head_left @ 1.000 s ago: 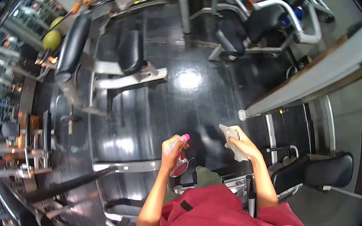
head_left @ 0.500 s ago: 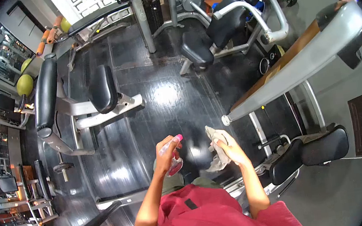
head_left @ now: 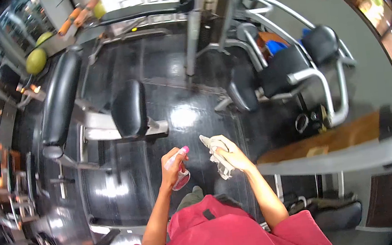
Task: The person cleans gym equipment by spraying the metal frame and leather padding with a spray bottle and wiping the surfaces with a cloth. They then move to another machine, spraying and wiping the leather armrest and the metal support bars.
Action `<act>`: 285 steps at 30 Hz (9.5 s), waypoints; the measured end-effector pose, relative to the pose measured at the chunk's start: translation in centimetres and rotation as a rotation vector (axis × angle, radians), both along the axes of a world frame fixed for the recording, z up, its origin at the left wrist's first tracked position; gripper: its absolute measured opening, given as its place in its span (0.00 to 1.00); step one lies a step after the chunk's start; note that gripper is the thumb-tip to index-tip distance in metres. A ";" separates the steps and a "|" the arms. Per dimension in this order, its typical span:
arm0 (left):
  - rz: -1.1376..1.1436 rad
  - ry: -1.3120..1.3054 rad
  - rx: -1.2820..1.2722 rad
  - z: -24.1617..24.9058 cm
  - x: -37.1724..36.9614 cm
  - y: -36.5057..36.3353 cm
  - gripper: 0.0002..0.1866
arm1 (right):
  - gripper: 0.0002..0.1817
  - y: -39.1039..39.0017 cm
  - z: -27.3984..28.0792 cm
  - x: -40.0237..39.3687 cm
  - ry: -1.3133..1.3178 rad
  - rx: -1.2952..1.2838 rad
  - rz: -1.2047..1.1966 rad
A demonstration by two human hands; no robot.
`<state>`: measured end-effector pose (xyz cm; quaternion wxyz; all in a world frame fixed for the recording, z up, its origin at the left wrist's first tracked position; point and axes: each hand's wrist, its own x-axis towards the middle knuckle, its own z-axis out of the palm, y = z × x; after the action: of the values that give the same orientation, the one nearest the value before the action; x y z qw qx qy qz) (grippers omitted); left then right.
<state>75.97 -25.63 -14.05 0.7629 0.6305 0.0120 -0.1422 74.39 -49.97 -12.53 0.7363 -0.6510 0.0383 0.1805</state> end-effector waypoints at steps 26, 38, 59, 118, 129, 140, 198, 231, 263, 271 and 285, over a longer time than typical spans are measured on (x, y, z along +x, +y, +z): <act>1.846 -0.069 0.229 4.3 -6.8 6.3 0.15 | 0.18 36.9 2.0 18.1 0.070 0.023 1.833; 2.475 -0.044 0.617 15.5 -17.5 3.9 0.17 | 0.17 44.0 7.0 -2.9 -0.126 0.710 2.163; 2.709 -0.140 1.166 28.2 -28.1 14.7 0.18 | 0.14 54.8 22.0 -18.0 -0.320 1.249 1.833; 2.656 -0.508 1.034 26.6 -32.3 15.1 0.18 | 0.15 59.3 24.6 -26.1 -0.810 1.378 1.233; 2.583 -0.502 1.116 27.6 -32.2 16.9 0.18 | 0.13 62.1 25.4 -25.4 -0.859 1.422 1.210; 2.690 -0.462 1.220 28.7 -32.4 17.4 0.26 | 0.16 59.1 25.3 -25.0 -1.044 1.651 1.532; 2.747 -0.387 1.379 28.0 -28.7 24.2 0.37 | 0.17 69.1 25.1 -25.4 -0.865 1.567 1.289; 2.602 -0.385 1.043 28.1 -30.5 22.6 0.29 | 0.14 67.3 24.3 -24.6 -0.838 1.373 1.229; 2.649 -0.368 1.168 27.8 -29.3 24.2 0.27 | 0.13 68.0 26.3 -24.6 -0.845 1.387 1.212; 2.635 -0.359 1.216 28.1 -29.1 26.3 0.28 | 0.17 68.7 24.7 -24.3 -0.963 1.564 1.303; 2.701 -0.078 1.300 29.7 -28.1 27.7 0.30 | 0.11 72.0 24.9 -23.8 -0.690 1.301 1.309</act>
<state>47.89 2.07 15.62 -0.0900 0.3678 0.6092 0.6968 50.63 22.04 12.37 0.6765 -0.0287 -0.6533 0.3387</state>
